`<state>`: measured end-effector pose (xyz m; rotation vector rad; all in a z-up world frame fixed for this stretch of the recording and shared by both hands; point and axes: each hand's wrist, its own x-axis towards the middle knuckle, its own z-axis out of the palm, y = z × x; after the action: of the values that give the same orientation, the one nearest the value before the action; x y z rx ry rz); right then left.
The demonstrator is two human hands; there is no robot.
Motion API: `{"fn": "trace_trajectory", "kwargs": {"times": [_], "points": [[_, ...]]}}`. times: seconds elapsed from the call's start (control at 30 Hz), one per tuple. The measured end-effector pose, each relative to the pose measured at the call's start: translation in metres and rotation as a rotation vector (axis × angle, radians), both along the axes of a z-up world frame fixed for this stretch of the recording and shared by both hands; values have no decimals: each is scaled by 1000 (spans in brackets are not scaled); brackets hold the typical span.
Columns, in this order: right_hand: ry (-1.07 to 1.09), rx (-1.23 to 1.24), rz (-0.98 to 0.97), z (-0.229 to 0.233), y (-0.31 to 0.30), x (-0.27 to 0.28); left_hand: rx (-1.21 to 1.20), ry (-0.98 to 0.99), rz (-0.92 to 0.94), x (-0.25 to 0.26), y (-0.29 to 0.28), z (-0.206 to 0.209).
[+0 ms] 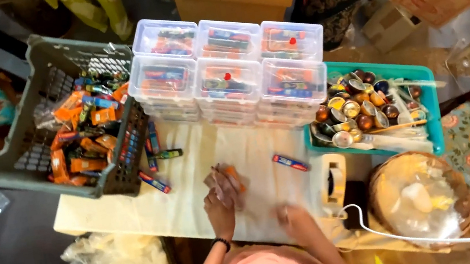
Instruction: Organizing small packaged items like candies and hygiene products into containers.
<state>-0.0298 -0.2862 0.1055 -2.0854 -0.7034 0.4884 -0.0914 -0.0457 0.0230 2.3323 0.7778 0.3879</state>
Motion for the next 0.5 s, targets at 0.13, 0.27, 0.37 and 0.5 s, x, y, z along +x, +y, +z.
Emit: {"fn": "trace_trajectory", "kwargs": {"times": [0.13, 0.27, 0.37, 0.5], "points": [[76, 50, -295, -86, 89, 73, -195, 185, 86, 21, 29, -89], [86, -235, -291, -160, 140, 68, -232, 226, 162, 33, 30, -74], [7, -216, -372, -205, 167, 61, -455, 26, 212, 46, 45, -21], [97, -175, -524, -190, 180, 41, -663, 60, 120, 39, 62, -6]]}}
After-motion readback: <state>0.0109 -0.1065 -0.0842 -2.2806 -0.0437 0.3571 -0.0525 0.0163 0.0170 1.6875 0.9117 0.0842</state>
